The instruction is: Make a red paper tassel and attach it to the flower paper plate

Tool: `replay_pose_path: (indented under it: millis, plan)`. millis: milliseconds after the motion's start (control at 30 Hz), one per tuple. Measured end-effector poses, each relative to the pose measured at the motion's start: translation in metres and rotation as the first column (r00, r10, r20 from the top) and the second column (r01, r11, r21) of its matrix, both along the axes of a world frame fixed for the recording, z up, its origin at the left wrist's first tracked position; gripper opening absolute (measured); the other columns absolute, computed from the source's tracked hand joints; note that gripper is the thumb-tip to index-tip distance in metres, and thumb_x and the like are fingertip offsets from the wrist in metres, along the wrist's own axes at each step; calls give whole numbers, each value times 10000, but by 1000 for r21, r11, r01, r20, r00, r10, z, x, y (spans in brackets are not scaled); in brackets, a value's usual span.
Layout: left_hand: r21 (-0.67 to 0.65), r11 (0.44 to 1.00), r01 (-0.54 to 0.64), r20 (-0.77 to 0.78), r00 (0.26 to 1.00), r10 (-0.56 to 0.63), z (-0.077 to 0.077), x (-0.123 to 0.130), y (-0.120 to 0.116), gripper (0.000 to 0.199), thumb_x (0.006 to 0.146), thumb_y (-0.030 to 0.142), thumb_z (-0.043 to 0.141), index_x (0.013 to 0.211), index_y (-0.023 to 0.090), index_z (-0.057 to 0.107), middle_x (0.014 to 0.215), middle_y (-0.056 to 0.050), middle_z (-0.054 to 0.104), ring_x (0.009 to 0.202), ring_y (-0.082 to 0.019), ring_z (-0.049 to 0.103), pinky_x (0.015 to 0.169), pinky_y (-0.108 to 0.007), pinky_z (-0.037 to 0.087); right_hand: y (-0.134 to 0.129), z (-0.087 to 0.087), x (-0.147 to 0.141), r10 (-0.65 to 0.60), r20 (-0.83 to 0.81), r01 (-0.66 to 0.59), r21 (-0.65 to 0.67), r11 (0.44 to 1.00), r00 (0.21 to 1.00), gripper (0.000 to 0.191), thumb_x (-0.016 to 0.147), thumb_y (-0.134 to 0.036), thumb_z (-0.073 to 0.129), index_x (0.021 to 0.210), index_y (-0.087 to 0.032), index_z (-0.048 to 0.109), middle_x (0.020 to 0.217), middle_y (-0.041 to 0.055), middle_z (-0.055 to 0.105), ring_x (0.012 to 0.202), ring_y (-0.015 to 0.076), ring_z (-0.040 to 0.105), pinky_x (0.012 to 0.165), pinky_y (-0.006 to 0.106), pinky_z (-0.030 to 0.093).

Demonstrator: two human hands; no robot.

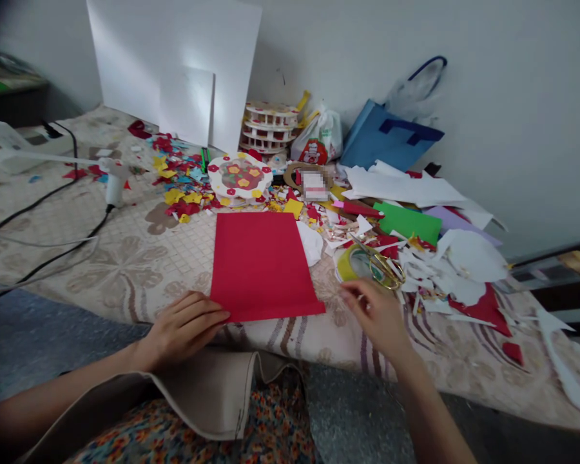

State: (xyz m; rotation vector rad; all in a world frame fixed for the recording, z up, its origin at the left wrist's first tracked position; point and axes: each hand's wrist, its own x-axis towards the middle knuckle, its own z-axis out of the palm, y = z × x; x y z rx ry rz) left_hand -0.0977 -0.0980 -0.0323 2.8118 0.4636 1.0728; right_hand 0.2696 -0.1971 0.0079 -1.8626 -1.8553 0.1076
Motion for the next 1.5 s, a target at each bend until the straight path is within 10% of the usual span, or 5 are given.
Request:
replay_pose_path:
  millis: [233,500,967,1300,1500]
  plan:
    - [-34,999,-7,-80,997,5,-1,-1,-2,204,866,220,607,1065,178,629,963,-56,702,860,-167,615,790,-304,492,1,-15,-31,252,13,-247,-147,958,968,234,883,-325,586,1105,-256,615,1062,63,635,995,206,619,833,341,531]
    - [-147,988,-50,-93,995,37,-3,2,-9,203,887,260,576,1066,175,623,944,-66,679,853,-176,614,779,-321,506,5,-11,-35,258,-33,-260,-182,948,966,112,888,-282,562,793,-224,564,838,34,612,771,179,596,686,313,506]
    - [-421,907,-29,19,999,41,6,15,-24,234,880,214,558,1108,191,606,976,-74,651,901,-166,622,796,-292,532,13,-18,-25,87,-528,-140,-62,988,845,159,844,-364,634,811,-213,597,891,67,695,855,197,668,723,305,554]
    - [-633,750,190,114,982,-152,55,28,-2,298,893,294,576,1170,184,558,966,-60,665,889,-146,632,804,-279,517,37,3,-17,168,-579,-100,147,984,798,130,868,-364,608,851,-235,620,825,44,677,775,190,643,666,309,538]
    - [-528,796,295,225,953,-204,84,92,47,391,846,397,627,1140,145,577,1124,-126,653,1067,-217,605,943,-373,476,76,37,-32,224,-521,-160,165,973,823,195,853,-419,624,833,-225,633,764,26,650,702,163,611,620,272,500]
